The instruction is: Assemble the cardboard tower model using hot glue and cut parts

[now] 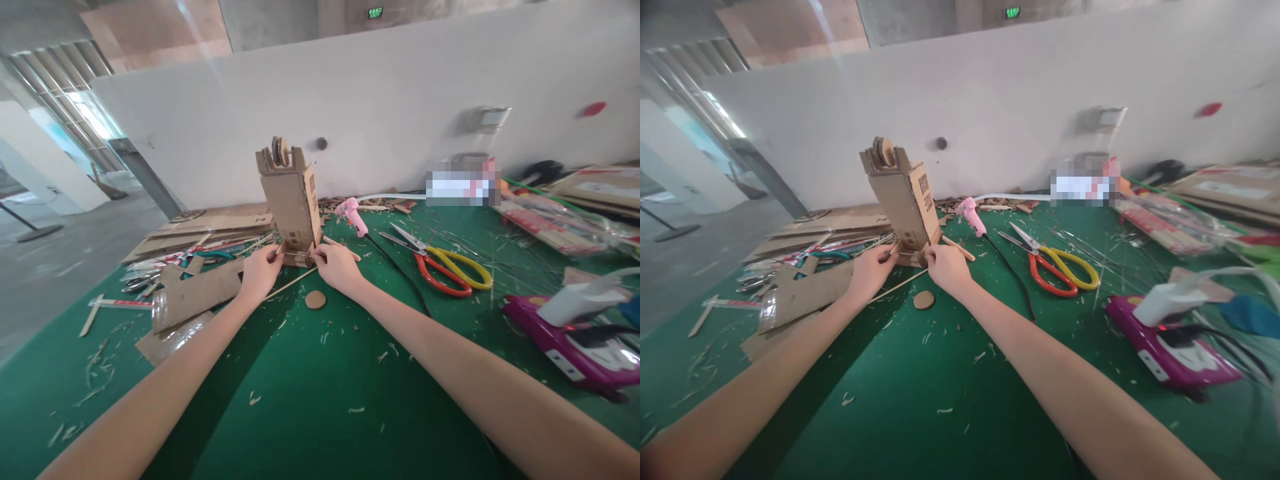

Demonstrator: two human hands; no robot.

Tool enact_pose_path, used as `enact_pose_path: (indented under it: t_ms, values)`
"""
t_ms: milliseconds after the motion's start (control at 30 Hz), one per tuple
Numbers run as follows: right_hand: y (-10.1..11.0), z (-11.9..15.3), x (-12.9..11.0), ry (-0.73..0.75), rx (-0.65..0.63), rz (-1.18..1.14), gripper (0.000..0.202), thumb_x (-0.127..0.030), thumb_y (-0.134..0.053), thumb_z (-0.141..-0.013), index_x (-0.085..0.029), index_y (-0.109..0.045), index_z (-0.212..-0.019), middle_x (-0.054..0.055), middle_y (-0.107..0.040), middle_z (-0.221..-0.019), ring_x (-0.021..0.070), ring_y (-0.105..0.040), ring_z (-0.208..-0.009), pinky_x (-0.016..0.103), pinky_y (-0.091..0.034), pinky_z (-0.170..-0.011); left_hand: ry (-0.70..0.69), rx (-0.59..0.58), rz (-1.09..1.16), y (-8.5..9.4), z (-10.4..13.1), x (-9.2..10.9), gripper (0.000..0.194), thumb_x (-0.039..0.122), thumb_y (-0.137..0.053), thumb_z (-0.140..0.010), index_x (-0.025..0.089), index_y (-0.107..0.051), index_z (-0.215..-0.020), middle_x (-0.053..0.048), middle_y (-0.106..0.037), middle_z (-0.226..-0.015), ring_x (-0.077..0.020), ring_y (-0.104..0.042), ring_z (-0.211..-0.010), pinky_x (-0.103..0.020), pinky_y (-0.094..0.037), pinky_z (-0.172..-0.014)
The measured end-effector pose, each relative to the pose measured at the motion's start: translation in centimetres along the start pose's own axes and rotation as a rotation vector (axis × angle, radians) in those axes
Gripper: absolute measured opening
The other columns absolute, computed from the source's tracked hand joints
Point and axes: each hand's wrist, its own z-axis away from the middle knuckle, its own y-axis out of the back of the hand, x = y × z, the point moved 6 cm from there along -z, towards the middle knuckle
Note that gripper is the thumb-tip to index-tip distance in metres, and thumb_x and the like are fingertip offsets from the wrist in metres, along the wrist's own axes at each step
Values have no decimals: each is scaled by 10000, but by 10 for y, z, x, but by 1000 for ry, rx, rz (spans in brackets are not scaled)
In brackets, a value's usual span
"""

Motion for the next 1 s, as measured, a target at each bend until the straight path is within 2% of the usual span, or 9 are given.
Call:
enact_pose_path:
  t_ms: [267,367,467,567,700,833,1000]
  values:
    - [0,1,-4,24,-13,-19,193,-175,-488,-879,-160,-667,-808,61,-694,-777,191,-642,-772,283,-457,-759,-36,-49,29,3,2,4,255,282,-529,-843,224,-713,-1010,-23,-748,-932,-216,-692,-895,-276,-508,-789]
    - [6,6,-10,59,44,-36,211,-177,-476,-883,-132,-636,-1013,103,-664,-1001,188,-625,-882,285,-466,-806,-27,-105,40,4,1,3,314,209,-502,-817,215,-704,-1057,-24,-734,-1030,-219,-682,-931,-293,-508,-841]
    - [11,10,-21,184,90,-48,329,-209,-490,-884,-163,-560,-1202,115,-563,-1225,187,-595,-980,291,-475,-831,-54,-139,13,6,-2,-1,367,151,-472,-796,216,-699,-1077,-17,-720,-1079,-223,-671,-962,-301,-508,-864]
    - [9,11,-27,267,30,-37,234,-190,-459,-908,-190,-617,-1081,77,-578,-1193,176,-581,-1016,274,-464,-849,-160,-127,-53,8,-7,-4,331,173,-475,-825,221,-697,-1066,-26,-720,-1072,-228,-669,-956,-305,-507,-855]
    - [10,10,-26,271,-2,25,204,-174,-421,-923,-184,-621,-961,64,-603,-1091,166,-577,-979,257,-446,-812,-298,-146,-116,10,-10,-7,266,236,-488,-864,198,-682,-1042,-56,-721,-1027,-227,-670,-899,-321,-496,-849]
    - [15,10,-21,255,14,76,148,-165,-448,-894,-190,-593,-916,52,-607,-1026,161,-570,-885,246,-417,-694,-477,-240,-147,10,-3,6,226,260,-467,-891,207,-653,-1008,-51,-690,-1057,-222,-639,-948,-323,-476,-852]
    - [16,8,-13,223,44,67,165,-106,-449,-855,-189,-581,-911,51,-604,-1082,156,-566,-833,256,-386,-652,-531,-304,-193,8,8,20,212,243,-418,-911,196,-614,-976,-61,-662,-1017,-221,-625,-896,-332,-471,-804]
